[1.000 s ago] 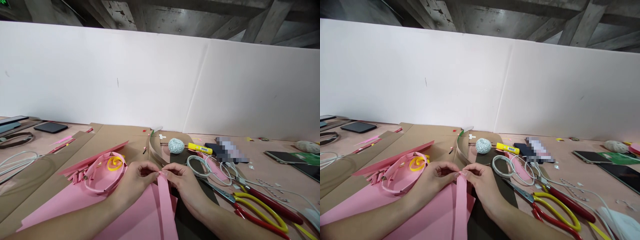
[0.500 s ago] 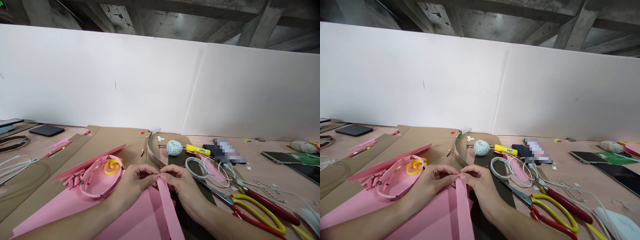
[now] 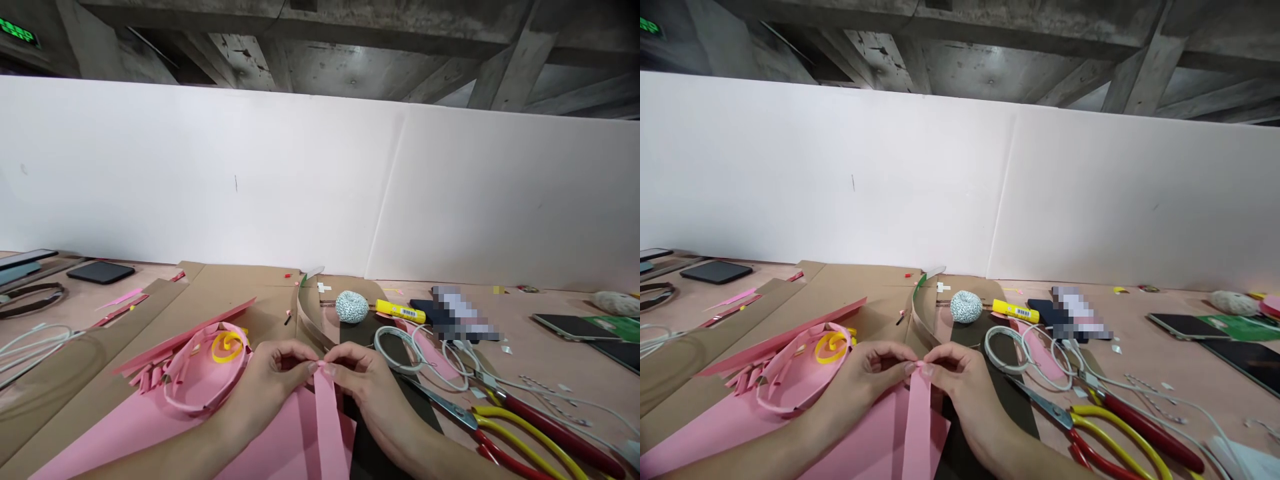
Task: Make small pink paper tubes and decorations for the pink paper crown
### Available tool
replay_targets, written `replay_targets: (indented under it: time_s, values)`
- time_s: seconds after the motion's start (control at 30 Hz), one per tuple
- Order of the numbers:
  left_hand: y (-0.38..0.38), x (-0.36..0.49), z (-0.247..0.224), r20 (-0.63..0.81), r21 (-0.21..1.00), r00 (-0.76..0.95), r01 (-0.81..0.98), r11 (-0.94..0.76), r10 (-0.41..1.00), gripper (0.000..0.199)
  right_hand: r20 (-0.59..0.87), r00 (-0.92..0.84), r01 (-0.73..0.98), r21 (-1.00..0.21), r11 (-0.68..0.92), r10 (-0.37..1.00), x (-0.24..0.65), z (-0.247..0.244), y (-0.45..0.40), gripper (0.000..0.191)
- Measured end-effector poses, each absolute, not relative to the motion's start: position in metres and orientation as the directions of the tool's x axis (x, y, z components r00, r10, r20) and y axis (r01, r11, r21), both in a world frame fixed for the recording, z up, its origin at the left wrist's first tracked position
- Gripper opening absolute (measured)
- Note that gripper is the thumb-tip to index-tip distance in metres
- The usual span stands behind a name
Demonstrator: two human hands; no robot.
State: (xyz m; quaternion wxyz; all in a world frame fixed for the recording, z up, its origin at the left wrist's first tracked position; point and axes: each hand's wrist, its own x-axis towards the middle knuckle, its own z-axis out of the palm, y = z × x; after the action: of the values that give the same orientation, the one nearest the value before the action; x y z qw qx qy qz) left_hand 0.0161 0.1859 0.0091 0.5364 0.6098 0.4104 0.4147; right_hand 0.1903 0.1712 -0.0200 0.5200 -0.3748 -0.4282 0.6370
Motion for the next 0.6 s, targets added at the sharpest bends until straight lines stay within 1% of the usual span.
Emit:
replay_targets:
  time_s: [0.13, 0.23, 0.43, 0.6]
  values:
    - [0.1858, 0.016, 0.0082, 0.068, 0.993, 0.302, 0.069, -0.093, 0.951, 0.017, -0.053, -0.169, -0.371, -0.922, -0.113, 0.984, 0.189, -0.0179, 0.172, 0.024]
    - [0.1855, 0.0163, 0.0093, 0.068, 0.994, 0.316, 0.055, -0.09, 0.946, 0.018, -0.072, -0.157, -0.329, -0.936, -0.121, 0.985, 0.1889, -0.0185, 0.1726, 0.024]
    - [0.1858, 0.0168, 0.0112, 0.032, 0.994, 0.357, 0.083, -0.066, 0.933, 0.021, -0.027, -0.149, -0.296, -0.952, -0.071, 0.988, 0.1901, -0.0221, 0.1741, 0.019]
    - [0.1866, 0.0165, 0.0081, 0.044, 0.996, 0.336, 0.064, -0.069, 0.941, 0.019, -0.054, -0.163, -0.29, -0.952, -0.1, 0.985, 0.1905, -0.0235, 0.1738, 0.022]
